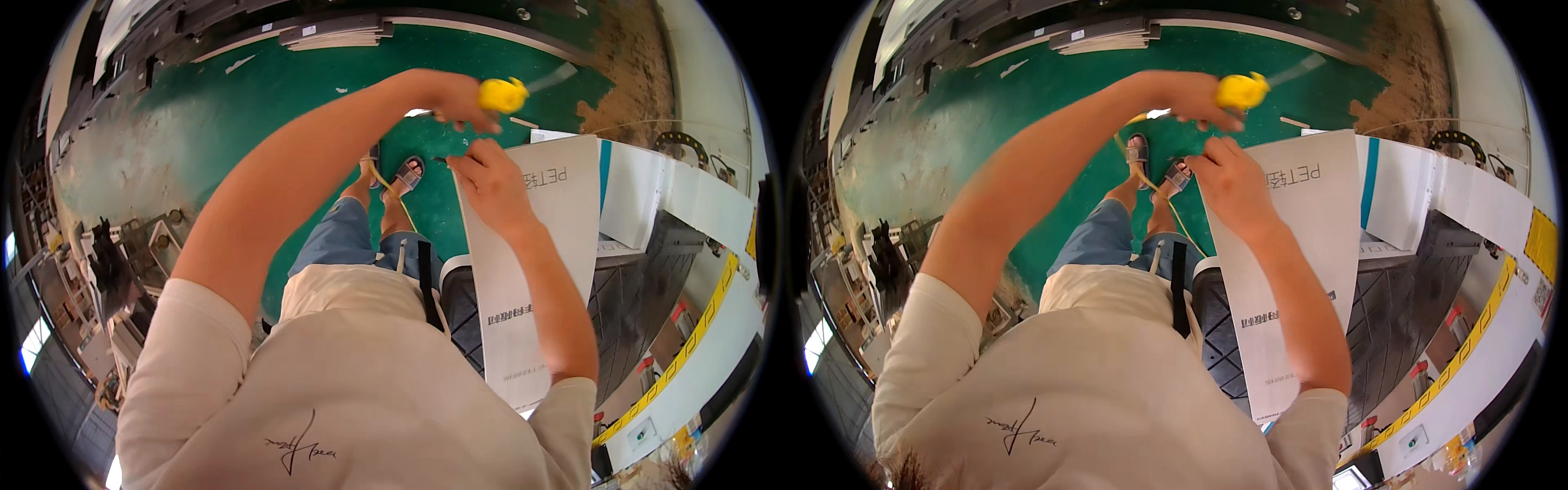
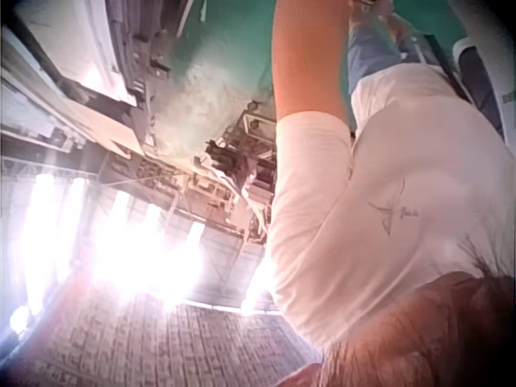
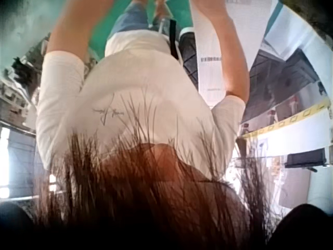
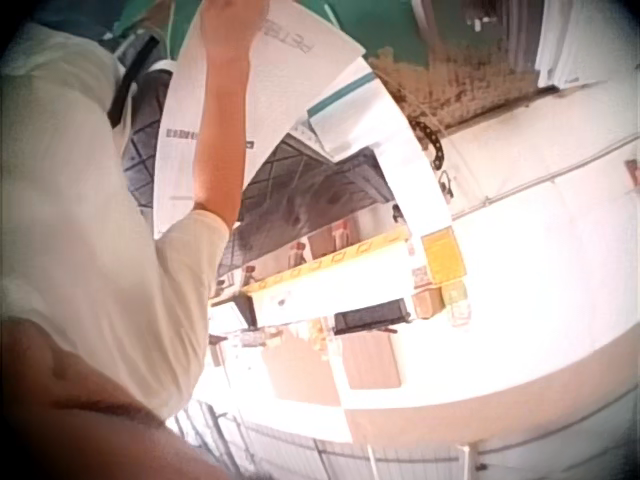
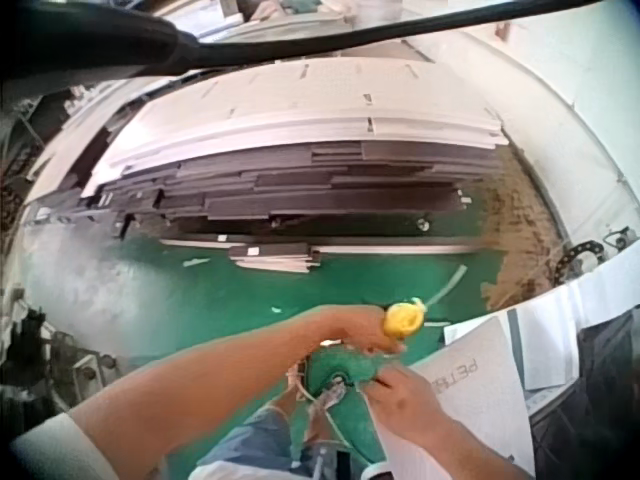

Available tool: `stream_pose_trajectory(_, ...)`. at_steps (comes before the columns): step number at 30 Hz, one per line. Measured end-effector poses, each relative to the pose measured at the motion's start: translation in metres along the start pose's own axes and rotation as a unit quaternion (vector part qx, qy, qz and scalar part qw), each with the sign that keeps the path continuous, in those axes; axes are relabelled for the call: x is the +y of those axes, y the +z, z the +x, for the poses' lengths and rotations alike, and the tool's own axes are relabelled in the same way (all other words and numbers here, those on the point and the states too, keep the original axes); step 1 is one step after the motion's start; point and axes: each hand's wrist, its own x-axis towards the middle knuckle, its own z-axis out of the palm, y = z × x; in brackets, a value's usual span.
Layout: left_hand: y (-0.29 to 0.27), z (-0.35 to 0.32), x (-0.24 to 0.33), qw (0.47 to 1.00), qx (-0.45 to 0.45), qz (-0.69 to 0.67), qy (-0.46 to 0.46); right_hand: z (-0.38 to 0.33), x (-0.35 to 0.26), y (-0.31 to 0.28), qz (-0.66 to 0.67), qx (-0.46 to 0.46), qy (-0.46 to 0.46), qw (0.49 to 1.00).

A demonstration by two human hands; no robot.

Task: The person picks up large white rectangular boards from a stack and places them on a workbench. They use a yellow handheld tool to heat the surface of the board and then peel off a protective film layer. The person repeats this process for multiple boards, stacking the finished ones nearby.

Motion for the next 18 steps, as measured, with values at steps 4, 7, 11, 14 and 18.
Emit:
stream_pose_trajectory(4, 0.011, 0.057, 0.035, 0.967, -0.133, 0.214, 0.023, 0.016, 0.016, 0.002, -0.007, -0.053, -0.105, 0.993)
stream_pose_trajectory(7, 0.017, 0.065, 0.03, 0.98, -0.14, 0.135, 0.049, 0.02, 0.022, 0.003, 0.018, -0.074, -0.131, 0.988)
stream_pose_trajectory(11, 0.016, 0.068, 0.032, 0.977, -0.17, 0.127, -0.02, 0.011, 0.028, 0.004, 0.025, -0.104, -0.147, 0.983)
stream_pose_trajectory(14, 0.017, 0.065, 0.032, 0.975, -0.198, 0.103, -0.018, -0.027, 0.026, -0.008, 0.066, -0.19, -0.167, 0.965)
stream_pose_trajectory(18, 0.017, 0.058, 0.035, 0.976, -0.184, 0.112, -0.016, -0.104, 0.005, -0.026, 0.092, -0.26, -0.225, 0.934)
